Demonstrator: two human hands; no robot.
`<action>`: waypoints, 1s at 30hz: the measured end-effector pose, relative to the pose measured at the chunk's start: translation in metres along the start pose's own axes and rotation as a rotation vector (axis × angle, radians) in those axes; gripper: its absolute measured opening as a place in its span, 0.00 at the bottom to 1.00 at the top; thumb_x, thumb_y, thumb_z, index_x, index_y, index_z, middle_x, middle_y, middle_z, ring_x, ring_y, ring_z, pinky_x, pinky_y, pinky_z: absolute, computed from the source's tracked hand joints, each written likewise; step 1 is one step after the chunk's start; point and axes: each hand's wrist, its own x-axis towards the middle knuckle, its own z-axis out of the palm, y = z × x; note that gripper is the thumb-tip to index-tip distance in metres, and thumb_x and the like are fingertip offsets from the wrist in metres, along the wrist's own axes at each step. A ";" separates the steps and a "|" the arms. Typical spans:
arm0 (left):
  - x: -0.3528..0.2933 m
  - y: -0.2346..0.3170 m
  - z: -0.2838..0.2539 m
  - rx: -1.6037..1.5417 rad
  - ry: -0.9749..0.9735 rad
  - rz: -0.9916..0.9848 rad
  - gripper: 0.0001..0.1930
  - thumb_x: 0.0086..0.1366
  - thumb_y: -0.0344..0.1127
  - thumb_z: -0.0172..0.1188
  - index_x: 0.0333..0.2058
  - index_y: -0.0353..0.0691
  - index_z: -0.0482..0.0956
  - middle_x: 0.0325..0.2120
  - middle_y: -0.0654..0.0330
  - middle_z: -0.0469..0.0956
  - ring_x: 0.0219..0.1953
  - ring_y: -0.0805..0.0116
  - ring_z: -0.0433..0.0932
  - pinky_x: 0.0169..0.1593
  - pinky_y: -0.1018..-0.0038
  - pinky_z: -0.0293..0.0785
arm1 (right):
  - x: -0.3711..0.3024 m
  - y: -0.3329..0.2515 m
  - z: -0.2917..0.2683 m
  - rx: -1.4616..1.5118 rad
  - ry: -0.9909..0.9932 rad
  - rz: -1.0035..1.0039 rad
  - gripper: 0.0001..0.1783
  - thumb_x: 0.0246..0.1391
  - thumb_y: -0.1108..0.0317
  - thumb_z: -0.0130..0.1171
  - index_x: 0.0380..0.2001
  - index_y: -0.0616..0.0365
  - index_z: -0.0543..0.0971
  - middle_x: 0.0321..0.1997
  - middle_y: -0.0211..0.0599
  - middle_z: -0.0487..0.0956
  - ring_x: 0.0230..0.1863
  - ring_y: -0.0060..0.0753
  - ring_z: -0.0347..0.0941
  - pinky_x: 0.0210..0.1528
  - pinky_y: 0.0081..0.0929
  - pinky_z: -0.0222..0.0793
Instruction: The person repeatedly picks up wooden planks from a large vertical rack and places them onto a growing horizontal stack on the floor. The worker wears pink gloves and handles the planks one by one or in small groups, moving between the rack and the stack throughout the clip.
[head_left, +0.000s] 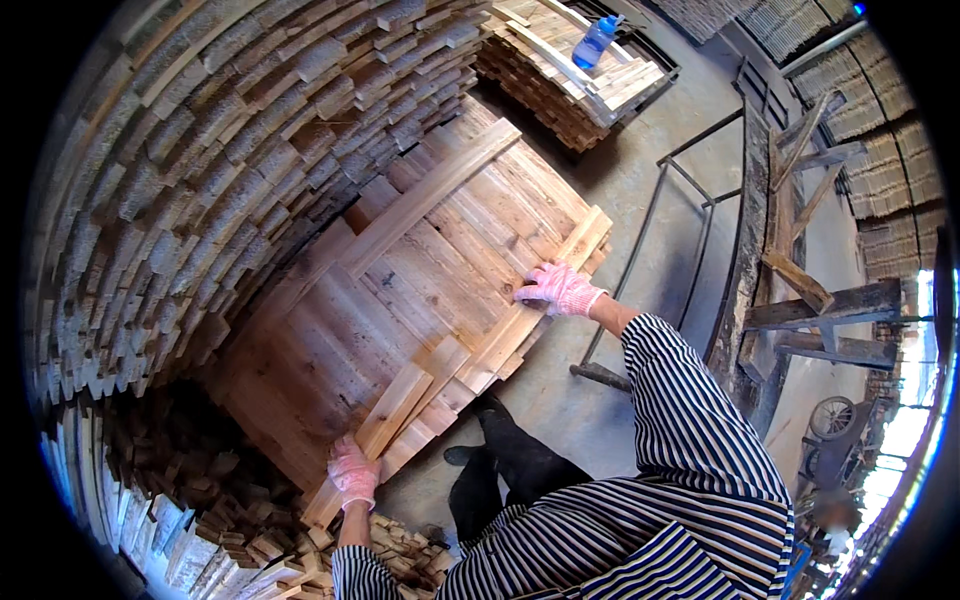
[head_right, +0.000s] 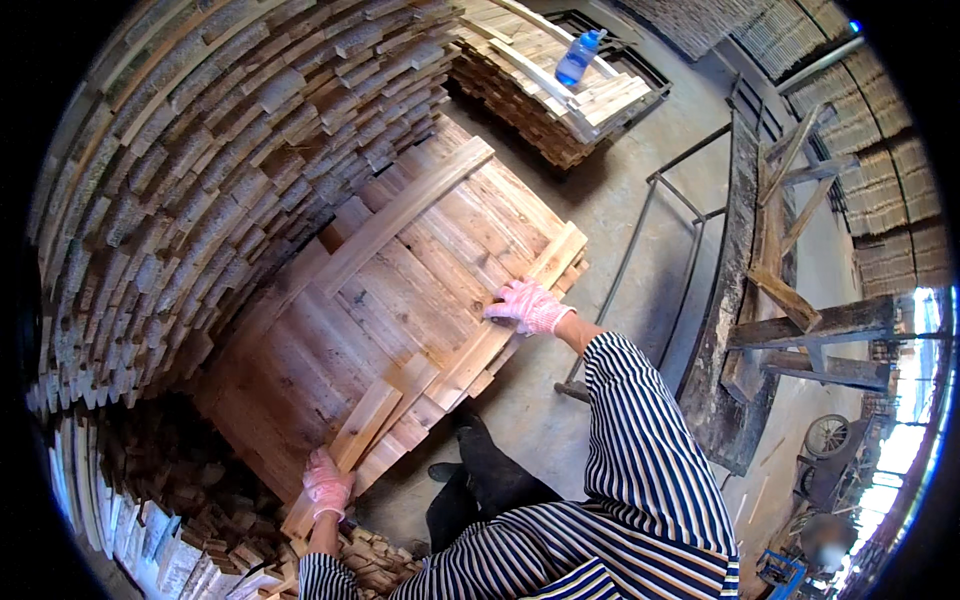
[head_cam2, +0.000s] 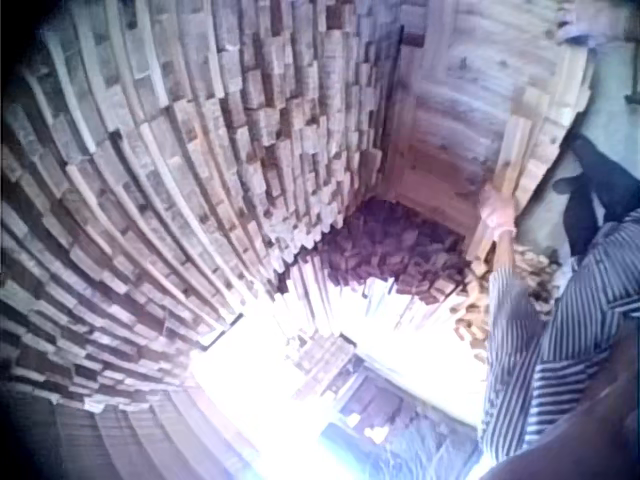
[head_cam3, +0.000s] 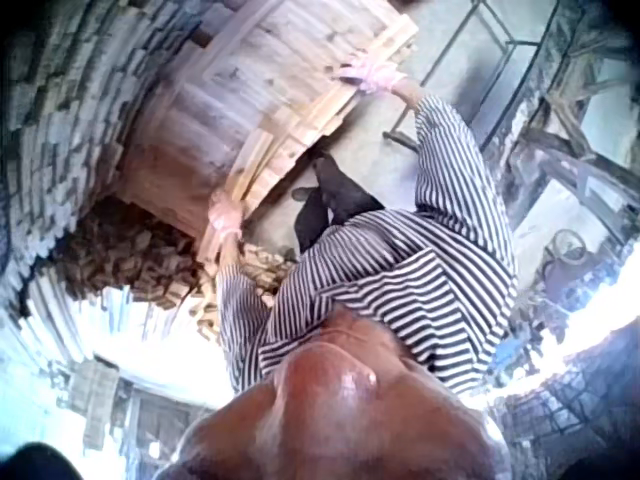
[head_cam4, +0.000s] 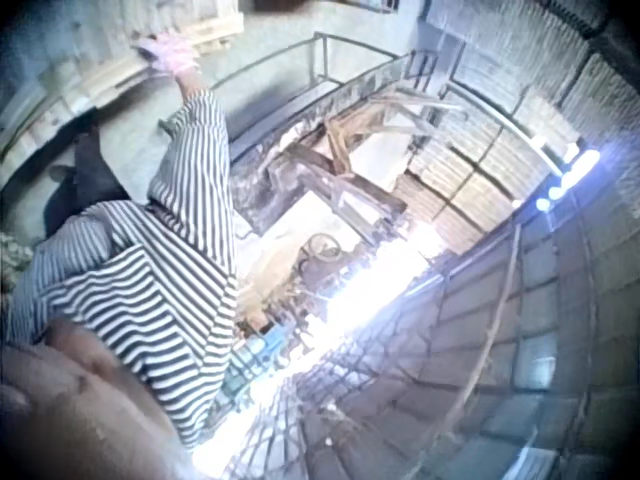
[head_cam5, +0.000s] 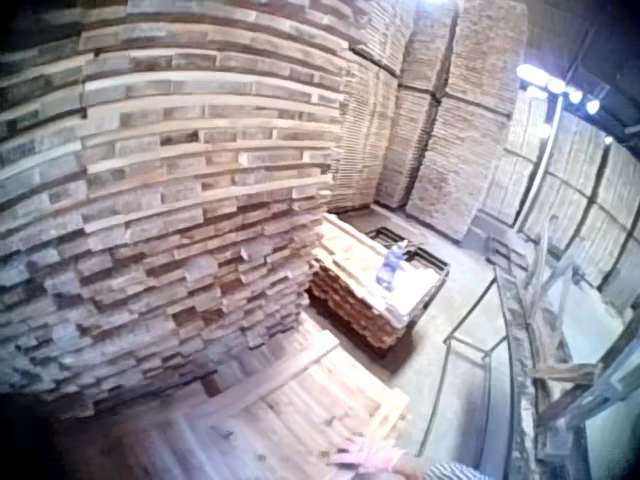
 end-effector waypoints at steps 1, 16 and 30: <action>0.003 -0.004 0.001 0.002 0.002 0.036 0.44 0.46 0.50 0.75 0.61 0.43 0.67 0.60 0.50 0.70 0.64 0.52 0.69 0.65 0.59 0.67 | 0.002 0.000 0.006 0.030 0.061 -0.002 0.38 0.37 0.62 0.73 0.58 0.35 0.76 0.50 0.34 0.77 0.55 0.44 0.73 0.57 0.44 0.69; 0.021 0.110 -0.159 -0.628 0.060 0.234 0.47 0.57 0.66 0.61 0.66 0.36 0.66 0.63 0.48 0.71 0.64 0.54 0.71 0.65 0.63 0.67 | 0.071 -0.227 0.060 1.799 -0.086 0.313 0.51 0.63 0.37 0.56 0.75 0.59 0.51 0.73 0.38 0.62 0.68 0.37 0.64 0.68 0.29 0.63; -0.182 0.033 0.032 -1.637 0.162 -0.560 0.44 0.68 0.69 0.51 0.69 0.37 0.63 0.64 0.52 0.71 0.64 0.58 0.71 0.65 0.67 0.66 | 0.087 -0.069 0.003 -0.192 0.148 0.764 0.45 0.66 0.46 0.53 0.76 0.56 0.50 0.80 0.46 0.52 0.77 0.43 0.54 0.77 0.37 0.49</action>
